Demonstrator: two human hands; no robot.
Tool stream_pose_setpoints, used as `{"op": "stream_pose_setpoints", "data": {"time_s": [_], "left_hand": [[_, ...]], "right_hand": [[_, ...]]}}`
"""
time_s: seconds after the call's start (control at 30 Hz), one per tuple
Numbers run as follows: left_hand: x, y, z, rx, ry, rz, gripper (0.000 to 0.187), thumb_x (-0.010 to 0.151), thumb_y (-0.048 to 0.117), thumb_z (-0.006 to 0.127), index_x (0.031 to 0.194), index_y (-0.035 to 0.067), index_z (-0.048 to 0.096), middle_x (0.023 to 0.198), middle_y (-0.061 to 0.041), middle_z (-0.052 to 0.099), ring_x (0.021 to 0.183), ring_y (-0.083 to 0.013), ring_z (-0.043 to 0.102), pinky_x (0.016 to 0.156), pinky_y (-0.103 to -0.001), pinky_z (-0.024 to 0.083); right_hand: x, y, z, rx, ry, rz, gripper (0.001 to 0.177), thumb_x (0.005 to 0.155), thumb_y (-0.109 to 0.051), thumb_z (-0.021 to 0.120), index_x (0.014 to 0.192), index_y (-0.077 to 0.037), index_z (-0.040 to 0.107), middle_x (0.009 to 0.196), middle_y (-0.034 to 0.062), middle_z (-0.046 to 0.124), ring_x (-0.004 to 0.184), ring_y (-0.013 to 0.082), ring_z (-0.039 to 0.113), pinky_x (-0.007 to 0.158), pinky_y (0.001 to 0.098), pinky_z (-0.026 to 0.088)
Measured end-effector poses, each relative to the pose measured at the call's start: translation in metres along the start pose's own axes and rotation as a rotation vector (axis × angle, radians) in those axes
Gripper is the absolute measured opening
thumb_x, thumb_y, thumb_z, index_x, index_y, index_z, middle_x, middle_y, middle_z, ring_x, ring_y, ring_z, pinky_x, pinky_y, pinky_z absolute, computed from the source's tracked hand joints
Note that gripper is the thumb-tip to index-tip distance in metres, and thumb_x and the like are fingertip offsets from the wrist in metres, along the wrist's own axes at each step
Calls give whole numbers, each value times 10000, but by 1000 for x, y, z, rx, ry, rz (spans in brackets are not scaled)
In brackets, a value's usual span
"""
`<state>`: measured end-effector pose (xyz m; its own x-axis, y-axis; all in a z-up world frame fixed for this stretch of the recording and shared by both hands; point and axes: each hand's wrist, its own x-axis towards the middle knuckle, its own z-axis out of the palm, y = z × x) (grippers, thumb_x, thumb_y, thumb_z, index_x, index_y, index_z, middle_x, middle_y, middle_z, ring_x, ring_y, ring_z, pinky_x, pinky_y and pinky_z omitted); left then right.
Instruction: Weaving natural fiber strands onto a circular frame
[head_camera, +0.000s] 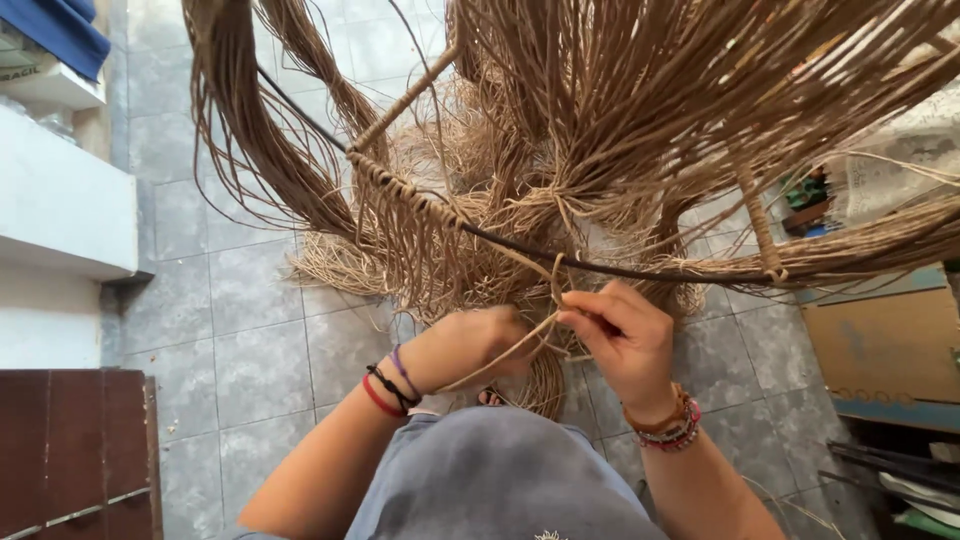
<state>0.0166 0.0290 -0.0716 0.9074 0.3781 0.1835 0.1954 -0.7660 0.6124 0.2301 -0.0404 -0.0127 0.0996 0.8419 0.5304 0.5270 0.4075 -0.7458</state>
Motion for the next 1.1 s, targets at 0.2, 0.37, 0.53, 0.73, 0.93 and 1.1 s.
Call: {"op": "stream_pose_setpoints", "data": {"time_s": [0.2, 0.37, 0.53, 0.73, 0.93, 1.1], "left_hand": [[19, 40, -59, -665, -151, -44, 164, 991, 103, 574, 989, 13, 710, 873, -186, 732, 865, -369, 723, 826, -470, 565], [18, 22, -37, -398, -213, -98, 233, 996, 338, 573, 1120, 152, 637, 871, -7, 608, 758, -174, 572, 654, -345, 510], [21, -2, -2, -720, -138, -64, 301, 1076, 275, 480, 875, 146, 663, 805, -2, 639, 685, -115, 580, 670, -264, 494], [19, 22, -42, -439, -54, -29, 241, 1039, 339, 563, 1092, 104, 561, 981, -73, 646, 847, -250, 647, 785, -374, 520], [0, -14, -2, 31, -312, -15, 209, 1055, 318, 555, 917, 168, 505, 732, -96, 642, 634, -315, 671, 583, -441, 531], [25, 28, -56, -685, -14, -166, 241, 1037, 254, 557, 1199, 78, 532, 878, -54, 588, 776, -171, 535, 702, -349, 471]], "right_hand": [[-2, 2, 1, 16, -22, -29, 170, 873, -218, 797, 948, -68, 824, 584, 53, 606, 453, 182, 528, 448, 290, 444], [-3, 3, 3, 4, -98, -43, 205, 879, -177, 768, 1003, -14, 763, 742, 51, 664, 621, 132, 573, 572, 244, 475], [-1, 3, 0, -111, -78, -121, 244, 903, -294, 721, 977, -66, 766, 680, 24, 609, 558, 144, 538, 538, 270, 436], [0, 7, 7, -2, -88, -17, 244, 891, -266, 726, 950, -36, 781, 679, 45, 654, 548, 139, 546, 515, 263, 442], [9, 0, 12, -47, -36, -143, 253, 885, -233, 740, 1009, -15, 775, 665, 17, 590, 524, 103, 471, 479, 223, 394], [8, 2, 22, -91, -43, -136, 260, 910, -276, 720, 1053, -65, 772, 662, 3, 534, 558, 128, 478, 547, 261, 414]]}}
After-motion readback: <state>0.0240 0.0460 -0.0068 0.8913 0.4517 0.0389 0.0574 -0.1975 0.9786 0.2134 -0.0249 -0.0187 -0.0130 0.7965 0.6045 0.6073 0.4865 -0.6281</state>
